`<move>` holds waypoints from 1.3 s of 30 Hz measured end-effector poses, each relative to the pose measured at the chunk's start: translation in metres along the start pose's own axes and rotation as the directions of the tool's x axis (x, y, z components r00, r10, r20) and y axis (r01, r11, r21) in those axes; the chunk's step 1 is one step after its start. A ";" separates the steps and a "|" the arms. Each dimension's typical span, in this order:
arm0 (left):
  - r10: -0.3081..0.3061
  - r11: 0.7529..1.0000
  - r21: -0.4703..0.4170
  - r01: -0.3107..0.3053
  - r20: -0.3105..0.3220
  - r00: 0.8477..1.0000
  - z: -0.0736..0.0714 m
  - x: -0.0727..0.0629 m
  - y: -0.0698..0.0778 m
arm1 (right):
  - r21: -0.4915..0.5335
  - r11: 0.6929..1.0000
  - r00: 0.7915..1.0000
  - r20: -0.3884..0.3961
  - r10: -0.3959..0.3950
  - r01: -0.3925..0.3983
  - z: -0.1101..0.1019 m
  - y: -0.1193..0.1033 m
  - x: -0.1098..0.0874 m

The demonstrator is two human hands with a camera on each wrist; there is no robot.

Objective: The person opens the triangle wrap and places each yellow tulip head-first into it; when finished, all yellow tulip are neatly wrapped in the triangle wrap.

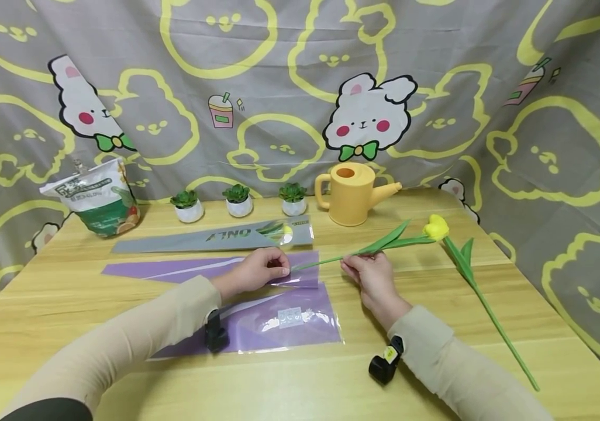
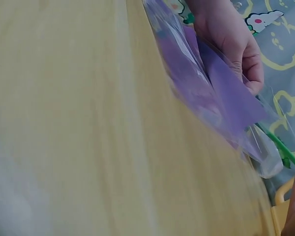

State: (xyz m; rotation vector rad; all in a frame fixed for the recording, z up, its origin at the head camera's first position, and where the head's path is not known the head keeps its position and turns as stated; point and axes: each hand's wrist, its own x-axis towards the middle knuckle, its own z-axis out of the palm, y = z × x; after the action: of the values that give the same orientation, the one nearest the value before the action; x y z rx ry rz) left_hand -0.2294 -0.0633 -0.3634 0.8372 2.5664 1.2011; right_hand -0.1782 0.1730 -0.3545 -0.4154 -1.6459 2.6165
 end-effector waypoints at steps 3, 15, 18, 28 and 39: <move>-0.017 1.000 -0.006 0.017 -0.006 1.000 0.000 0.000 -0.001 | -0.001 1.000 1.000 0.015 0.014 -0.014 0.001 0.003 0.001; 0.011 1.000 0.008 -0.010 -0.030 0.999 0.005 0.001 -0.005 | -0.033 0.997 0.994 0.088 0.067 -0.065 -0.021 -0.002 -0.003; 0.020 1.000 0.023 -0.019 -0.028 0.999 0.004 0.001 -0.005 | -0.017 0.998 0.992 0.104 0.069 -0.068 -0.031 -0.006 -0.005; 0.035 0.999 0.006 -0.035 -0.014 0.999 0.005 0.001 -0.009 | 0.018 0.998 0.995 0.069 0.066 -0.068 -0.062 -0.020 -0.013; 0.044 0.999 0.027 -0.044 -0.018 0.999 0.003 0.000 -0.007 | 0.081 0.992 0.996 -0.024 -0.090 0.092 -0.082 -0.038 -0.020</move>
State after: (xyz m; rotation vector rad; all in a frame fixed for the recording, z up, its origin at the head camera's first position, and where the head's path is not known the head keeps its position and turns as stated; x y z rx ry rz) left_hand -0.2312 -0.0646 -0.3706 0.8971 2.5970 1.1943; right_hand -0.1438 0.2592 -0.3503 -0.3536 -1.5071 2.5942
